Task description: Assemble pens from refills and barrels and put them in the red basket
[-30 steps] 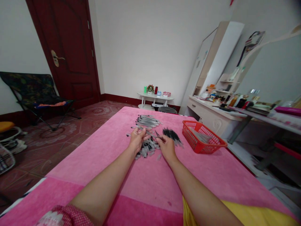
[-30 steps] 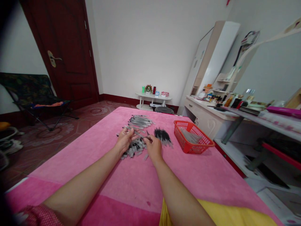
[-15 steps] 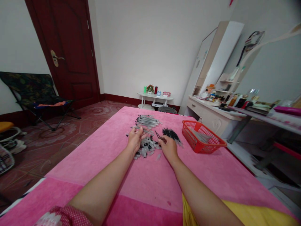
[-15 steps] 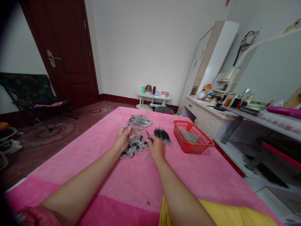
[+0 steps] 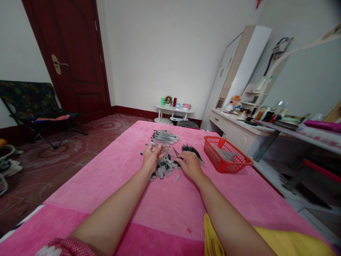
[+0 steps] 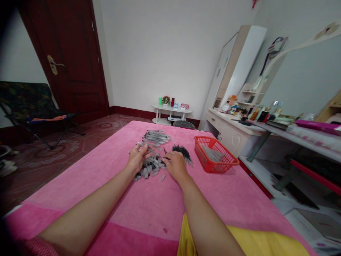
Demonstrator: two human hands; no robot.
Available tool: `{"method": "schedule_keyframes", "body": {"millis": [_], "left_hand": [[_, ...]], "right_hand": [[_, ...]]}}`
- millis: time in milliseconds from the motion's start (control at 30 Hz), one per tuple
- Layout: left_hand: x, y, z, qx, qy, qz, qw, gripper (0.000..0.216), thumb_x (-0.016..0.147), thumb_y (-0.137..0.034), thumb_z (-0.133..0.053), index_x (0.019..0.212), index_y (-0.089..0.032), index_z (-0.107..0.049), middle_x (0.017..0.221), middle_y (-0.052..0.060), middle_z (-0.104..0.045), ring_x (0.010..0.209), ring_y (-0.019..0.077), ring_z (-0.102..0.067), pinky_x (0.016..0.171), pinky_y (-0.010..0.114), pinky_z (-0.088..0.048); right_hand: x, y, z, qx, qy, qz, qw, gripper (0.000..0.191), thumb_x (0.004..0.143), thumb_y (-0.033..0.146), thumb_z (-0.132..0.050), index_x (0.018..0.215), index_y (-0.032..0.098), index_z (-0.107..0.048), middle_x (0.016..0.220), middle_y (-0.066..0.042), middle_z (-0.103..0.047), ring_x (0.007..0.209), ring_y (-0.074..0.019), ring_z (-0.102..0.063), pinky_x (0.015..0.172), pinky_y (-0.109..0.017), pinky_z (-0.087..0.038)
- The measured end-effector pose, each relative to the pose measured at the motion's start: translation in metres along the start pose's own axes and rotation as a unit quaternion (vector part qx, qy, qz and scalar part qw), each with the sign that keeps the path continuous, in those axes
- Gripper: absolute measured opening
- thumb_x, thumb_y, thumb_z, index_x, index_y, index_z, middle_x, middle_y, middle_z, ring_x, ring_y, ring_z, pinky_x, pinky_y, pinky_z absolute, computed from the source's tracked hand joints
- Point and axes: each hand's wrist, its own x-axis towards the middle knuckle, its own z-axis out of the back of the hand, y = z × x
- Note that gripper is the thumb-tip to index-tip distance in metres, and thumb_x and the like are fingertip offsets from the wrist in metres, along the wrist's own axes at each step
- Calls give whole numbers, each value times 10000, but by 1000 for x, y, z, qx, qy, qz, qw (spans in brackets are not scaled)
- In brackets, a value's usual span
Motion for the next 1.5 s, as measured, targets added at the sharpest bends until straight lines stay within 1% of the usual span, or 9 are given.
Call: {"method": "schedule_keyframes", "body": {"millis": [100, 300, 667, 867, 1067, 1233, 1333, 1433, 1500], "left_hand": [[1, -3, 1, -18, -39, -36, 998, 309, 689, -315, -723, 871, -158, -529, 811, 47, -697, 777, 185, -693, 710, 327, -570], [4, -11, 2, -37, -73, -73, 994, 269, 714, -304, -703, 836, -157, -514, 798, 46, -696, 754, 172, -690, 735, 346, -564], [14, -16, 9, -49, -95, -90, 990, 270, 714, -290, -701, 845, -147, -513, 801, 49, -684, 755, 185, -693, 755, 375, -557], [5, -15, -2, -23, -58, -63, 996, 331, 685, -338, -718, 869, -154, -514, 807, 41, -683, 757, 176, -689, 738, 353, -557], [-17, -7, -28, 21, 32, -22, 999, 376, 653, -388, -730, 879, -155, -540, 847, 48, -685, 764, 173, -678, 684, 301, -555], [-20, -9, -35, 74, 41, -31, 996, 389, 681, -439, -691, 896, -150, -545, 866, 64, -677, 742, 170, -669, 627, 265, -540], [-6, -23, -20, 132, 10, -100, 986, 401, 765, -497, -577, 980, -161, -541, 917, 76, -673, 741, 162, -668, 606, 251, -524], [14, -35, 14, 190, -62, -182, 963, 402, 816, -512, -482, 1008, -165, -546, 909, 84, -676, 774, 159, -661, 627, 256, -520], [27, -37, 40, 214, -126, -202, 947, 382, 830, -494, -450, 977, -158, -559, 871, 83, -677, 764, 155, -655, 614, 249, -514]], "right_hand": [[-3, -18, 16, -30, 11, 5, 999, 133, 771, 254, -594, 746, 204, -715, 760, -49, -677, 745, -184, -573, 718, -292, -375], [-13, -48, 17, -44, -28, -84, 995, 163, 763, 277, -562, 764, 204, -708, 774, -44, -673, 726, -184, -580, 645, -270, -382], [-18, -62, 12, -31, -40, -154, 987, 203, 767, 296, -531, 767, 198, -709, 775, -38, -693, 730, -177, -609, 652, -258, -402], [-11, -39, 18, -130, -104, -207, 964, 317, 784, 462, -553, 809, 186, -706, 799, -80, -698, 703, -203, -604, 603, -275, -384], [4, 13, 11, 81, -90, -101, 987, 324, 802, 383, -570, 1035, 174, -656, 934, -61, -701, 741, -156, -617, 685, -248, -445], [8, 23, 12, 55, -82, -63, 993, 216, 807, 267, -560, 952, 194, -702, 933, -53, -715, 830, -176, -634, 760, -263, -442], [10, 7, 31, 20, -146, -100, 984, 218, 822, 291, -532, 902, 205, -715, 924, -48, -718, 833, -182, -637, 764, -270, -442], [10, -18, 62, -31, -245, -166, 955, 278, 828, 357, -513, 956, 202, -705, 913, -59, -713, 802, -198, -631, 734, -290, -437], [7, -36, 84, -84, -290, -216, 928, 332, 825, 418, -499, 976, 202, -701, 898, -79, -706, 788, -224, -620, 705, -315, -424]]}}
